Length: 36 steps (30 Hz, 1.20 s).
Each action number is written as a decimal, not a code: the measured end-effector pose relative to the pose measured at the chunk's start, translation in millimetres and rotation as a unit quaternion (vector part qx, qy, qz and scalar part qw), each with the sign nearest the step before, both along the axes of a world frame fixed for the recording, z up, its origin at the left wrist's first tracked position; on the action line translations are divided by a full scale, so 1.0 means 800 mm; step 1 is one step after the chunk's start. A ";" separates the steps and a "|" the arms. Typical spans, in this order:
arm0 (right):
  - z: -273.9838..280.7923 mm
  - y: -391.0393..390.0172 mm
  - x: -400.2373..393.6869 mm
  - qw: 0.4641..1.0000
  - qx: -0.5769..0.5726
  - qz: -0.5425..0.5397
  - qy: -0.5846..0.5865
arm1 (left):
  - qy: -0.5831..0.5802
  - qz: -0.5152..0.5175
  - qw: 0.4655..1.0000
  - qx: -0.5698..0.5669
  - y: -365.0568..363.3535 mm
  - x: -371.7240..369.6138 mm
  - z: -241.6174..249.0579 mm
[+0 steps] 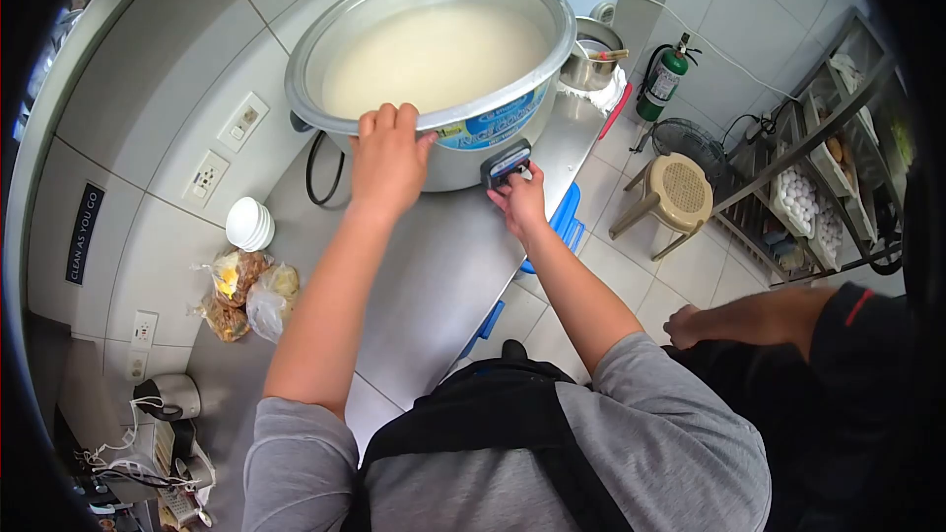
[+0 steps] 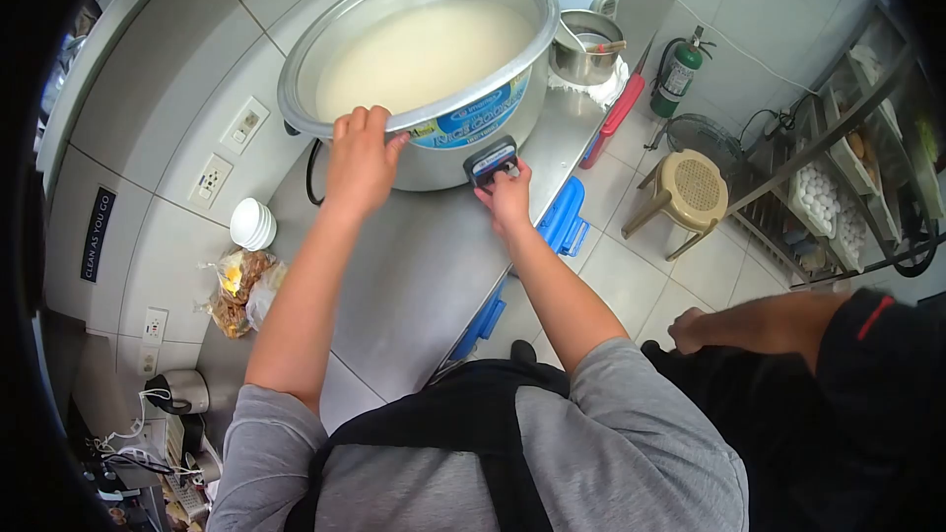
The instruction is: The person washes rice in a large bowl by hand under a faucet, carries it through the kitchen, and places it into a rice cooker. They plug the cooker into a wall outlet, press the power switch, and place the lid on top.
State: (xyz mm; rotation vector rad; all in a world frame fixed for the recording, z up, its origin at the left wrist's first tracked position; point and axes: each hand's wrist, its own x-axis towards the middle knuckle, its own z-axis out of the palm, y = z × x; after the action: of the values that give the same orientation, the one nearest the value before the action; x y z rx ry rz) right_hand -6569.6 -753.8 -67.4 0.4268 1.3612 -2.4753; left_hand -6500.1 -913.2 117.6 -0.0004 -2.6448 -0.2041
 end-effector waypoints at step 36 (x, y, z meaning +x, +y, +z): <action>0.227 -0.093 -0.258 0.081 0.518 0.603 0.601 | 0.011 0.192 0.978 0.086 0.055 -0.003 -0.003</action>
State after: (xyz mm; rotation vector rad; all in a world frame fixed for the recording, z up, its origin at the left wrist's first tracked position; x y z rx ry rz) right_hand -6776.2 -828.0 113.8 -2.0316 1.8679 0.4872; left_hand -6502.8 -868.8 115.2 0.5555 -2.5354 -0.2958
